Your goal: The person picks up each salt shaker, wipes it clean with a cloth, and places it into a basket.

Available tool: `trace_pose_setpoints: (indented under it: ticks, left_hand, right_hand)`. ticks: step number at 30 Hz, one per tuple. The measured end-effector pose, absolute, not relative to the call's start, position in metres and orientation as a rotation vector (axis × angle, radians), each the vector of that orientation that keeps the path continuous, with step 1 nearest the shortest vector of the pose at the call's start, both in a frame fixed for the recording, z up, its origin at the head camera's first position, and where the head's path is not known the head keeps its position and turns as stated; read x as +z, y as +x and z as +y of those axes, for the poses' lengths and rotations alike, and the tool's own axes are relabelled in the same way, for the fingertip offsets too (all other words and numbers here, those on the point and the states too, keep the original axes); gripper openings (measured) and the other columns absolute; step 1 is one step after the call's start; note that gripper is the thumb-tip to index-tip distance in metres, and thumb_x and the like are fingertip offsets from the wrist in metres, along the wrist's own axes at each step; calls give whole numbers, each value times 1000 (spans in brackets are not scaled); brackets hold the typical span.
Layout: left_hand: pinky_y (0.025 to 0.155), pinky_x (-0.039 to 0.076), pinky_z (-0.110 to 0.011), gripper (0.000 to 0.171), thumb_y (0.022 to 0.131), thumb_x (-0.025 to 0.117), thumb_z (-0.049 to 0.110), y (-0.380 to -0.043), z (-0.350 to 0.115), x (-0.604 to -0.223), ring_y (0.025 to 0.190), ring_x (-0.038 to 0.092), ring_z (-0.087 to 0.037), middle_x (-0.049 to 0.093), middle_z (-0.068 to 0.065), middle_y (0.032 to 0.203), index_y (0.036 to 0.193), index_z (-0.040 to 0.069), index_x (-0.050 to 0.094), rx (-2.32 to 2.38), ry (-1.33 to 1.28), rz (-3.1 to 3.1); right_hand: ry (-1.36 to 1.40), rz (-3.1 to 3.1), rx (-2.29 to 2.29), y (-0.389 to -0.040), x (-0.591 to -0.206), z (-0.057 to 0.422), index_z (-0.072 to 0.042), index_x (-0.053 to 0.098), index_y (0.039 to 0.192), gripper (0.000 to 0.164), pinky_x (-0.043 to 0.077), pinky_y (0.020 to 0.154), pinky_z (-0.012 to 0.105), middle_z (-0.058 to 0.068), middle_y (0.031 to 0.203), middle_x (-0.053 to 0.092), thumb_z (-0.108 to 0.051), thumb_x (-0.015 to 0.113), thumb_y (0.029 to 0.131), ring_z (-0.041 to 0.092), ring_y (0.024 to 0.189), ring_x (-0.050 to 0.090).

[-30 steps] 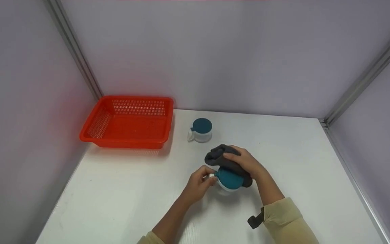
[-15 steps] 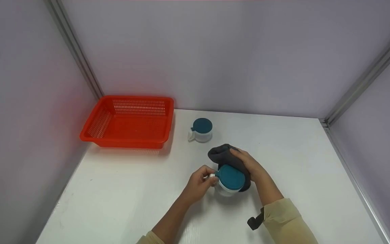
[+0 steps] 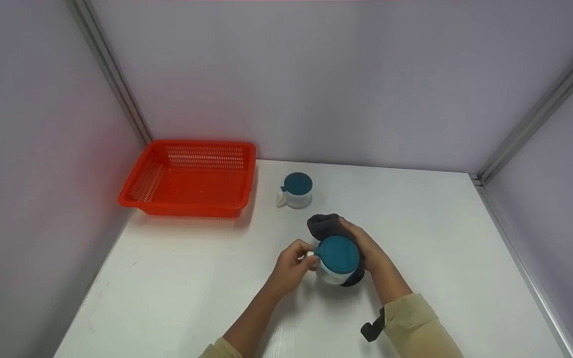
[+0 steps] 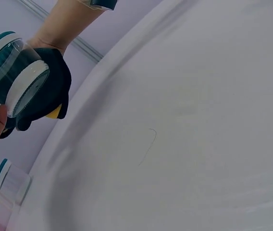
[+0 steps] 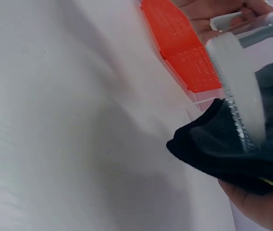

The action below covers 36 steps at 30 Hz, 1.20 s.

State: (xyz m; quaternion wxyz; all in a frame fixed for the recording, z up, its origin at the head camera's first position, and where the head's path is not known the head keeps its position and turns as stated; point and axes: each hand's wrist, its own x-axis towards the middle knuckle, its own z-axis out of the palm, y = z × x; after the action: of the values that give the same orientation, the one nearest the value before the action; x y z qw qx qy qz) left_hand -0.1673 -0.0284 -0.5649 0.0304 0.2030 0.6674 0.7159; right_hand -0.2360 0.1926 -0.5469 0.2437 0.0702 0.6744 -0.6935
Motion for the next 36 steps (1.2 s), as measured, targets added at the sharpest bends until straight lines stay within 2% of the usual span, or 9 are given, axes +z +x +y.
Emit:
trace_pose_setpoints:
  ticks: [5,10,15,18,24,29,31,36]
  left_hand:
    - [75,59,-35,15,97,63,13,-167,-28,-564,86,57,-14,56,-9,97,106,2,58,2226,593,2040]
    - [75,59,-35,14,97,62,12,-168,-28,-567,87,56,-14,58,-8,100,107,3,58,2232,586,2065]
    - [74,59,-33,16,96,63,17,-171,-27,-572,86,55,-12,59,-7,100,106,5,59,2242,591,2117]
    - [74,59,-33,18,96,64,21,-172,-27,-574,86,57,-14,61,-7,100,106,7,59,2248,576,2144]
    - [76,59,-33,22,96,64,27,-172,-29,-574,91,61,-19,63,-5,103,107,10,58,2270,504,2177]
    - [78,59,-35,14,98,62,17,-172,-26,-572,93,61,-19,63,-7,103,108,8,58,2317,445,2188]
    - [78,59,-35,13,98,62,15,-172,-25,-572,93,61,-19,62,-7,103,108,8,58,2333,430,2196]
    - [77,59,-34,14,98,62,18,-171,-23,-571,92,60,-19,61,-6,102,107,9,58,2350,427,2238]
  right_hand:
    - [268,1811,-1905,-231,-554,190,-16,44,147,80,14,118,59,11,151,42,-69,50,89,30,141,33]
    - [226,1721,-2000,-227,-563,189,-17,43,149,78,12,119,57,9,154,39,-69,49,90,29,144,29]
    - [234,1661,-2095,-223,-568,187,-19,40,150,84,8,120,57,7,156,35,-73,51,86,27,146,24]
    - [253,1633,-2147,-219,-568,184,-18,37,151,84,6,120,57,8,155,33,-73,47,88,28,145,24]
    - [262,1488,-2386,-212,-564,175,-20,32,153,74,15,120,46,7,152,35,-66,40,96,23,138,32]
    - [329,1417,-2542,-206,-559,166,-24,27,155,68,15,121,40,0,154,33,-61,39,99,19,141,29]
    - [347,1414,-2588,-203,-557,163,-26,28,154,66,16,121,37,-3,153,35,-60,39,99,16,141,30]
    - [343,1459,-2664,-197,-553,157,-25,39,149,63,22,117,35,-1,148,41,-62,39,98,17,136,37]
